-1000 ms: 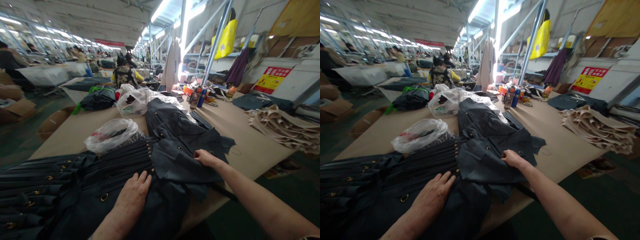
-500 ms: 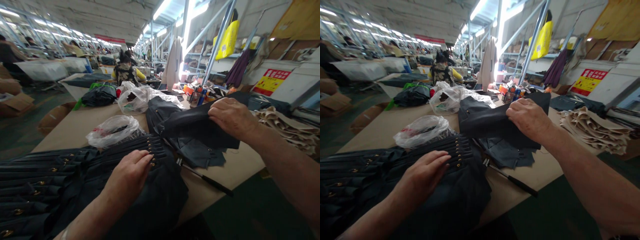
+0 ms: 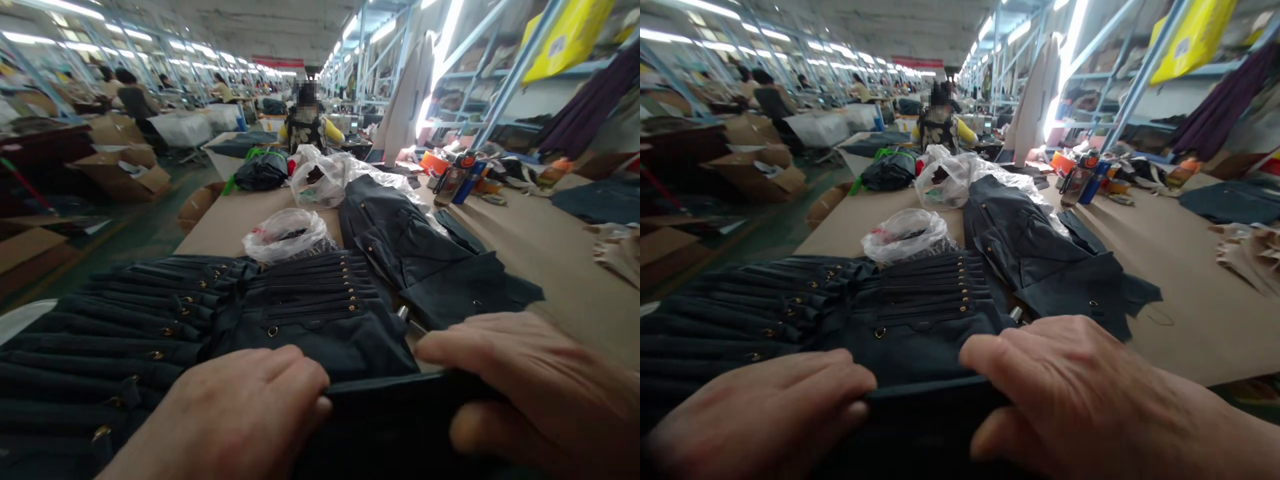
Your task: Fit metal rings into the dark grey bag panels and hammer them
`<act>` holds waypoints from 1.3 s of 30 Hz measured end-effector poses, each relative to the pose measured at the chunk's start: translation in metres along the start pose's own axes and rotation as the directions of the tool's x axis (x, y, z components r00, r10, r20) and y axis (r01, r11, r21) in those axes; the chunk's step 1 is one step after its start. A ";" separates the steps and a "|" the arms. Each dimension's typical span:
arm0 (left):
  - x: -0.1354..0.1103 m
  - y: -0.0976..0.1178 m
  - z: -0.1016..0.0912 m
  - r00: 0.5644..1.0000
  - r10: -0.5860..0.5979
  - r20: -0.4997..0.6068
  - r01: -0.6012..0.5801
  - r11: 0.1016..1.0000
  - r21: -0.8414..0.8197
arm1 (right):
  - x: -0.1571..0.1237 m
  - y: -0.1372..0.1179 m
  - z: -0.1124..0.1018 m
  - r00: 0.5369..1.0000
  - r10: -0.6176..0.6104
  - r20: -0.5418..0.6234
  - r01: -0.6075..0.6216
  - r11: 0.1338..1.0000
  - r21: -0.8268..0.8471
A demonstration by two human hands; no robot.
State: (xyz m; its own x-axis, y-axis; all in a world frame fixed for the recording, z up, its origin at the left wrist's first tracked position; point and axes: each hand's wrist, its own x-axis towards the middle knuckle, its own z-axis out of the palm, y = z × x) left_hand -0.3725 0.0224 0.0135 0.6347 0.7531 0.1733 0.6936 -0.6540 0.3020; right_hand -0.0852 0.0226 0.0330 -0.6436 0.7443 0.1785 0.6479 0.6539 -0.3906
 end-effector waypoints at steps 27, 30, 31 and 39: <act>0.051 -0.048 0.127 0.963 -0.129 0.237 0.014 0.901 0.434 | 0.090 0.114 0.153 0.907 0.342 0.246 -0.296 0.933 -0.207; 0.051 -0.042 0.147 0.932 -0.115 0.345 -0.026 0.926 0.377 | 0.074 0.123 0.141 0.925 0.348 0.155 -0.321 0.931 -0.175; 0.050 -0.042 0.151 0.924 -0.141 0.354 -0.006 0.923 0.384 | 0.063 0.131 0.134 0.928 0.362 0.090 -0.345 0.925 -0.161; 0.050 -0.048 0.150 0.903 -0.175 0.391 0.013 0.923 0.384 | -0.079 0.240 0.088 0.802 0.580 0.145 -0.457 0.752 -0.475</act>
State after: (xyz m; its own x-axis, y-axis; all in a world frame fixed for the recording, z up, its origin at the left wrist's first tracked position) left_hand -0.3226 0.0807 -0.1324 0.5850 0.7671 -0.2634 0.7794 -0.6215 -0.0790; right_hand 0.0857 0.1086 -0.1545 -0.1997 0.9562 -0.2140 0.9750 0.2157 0.0542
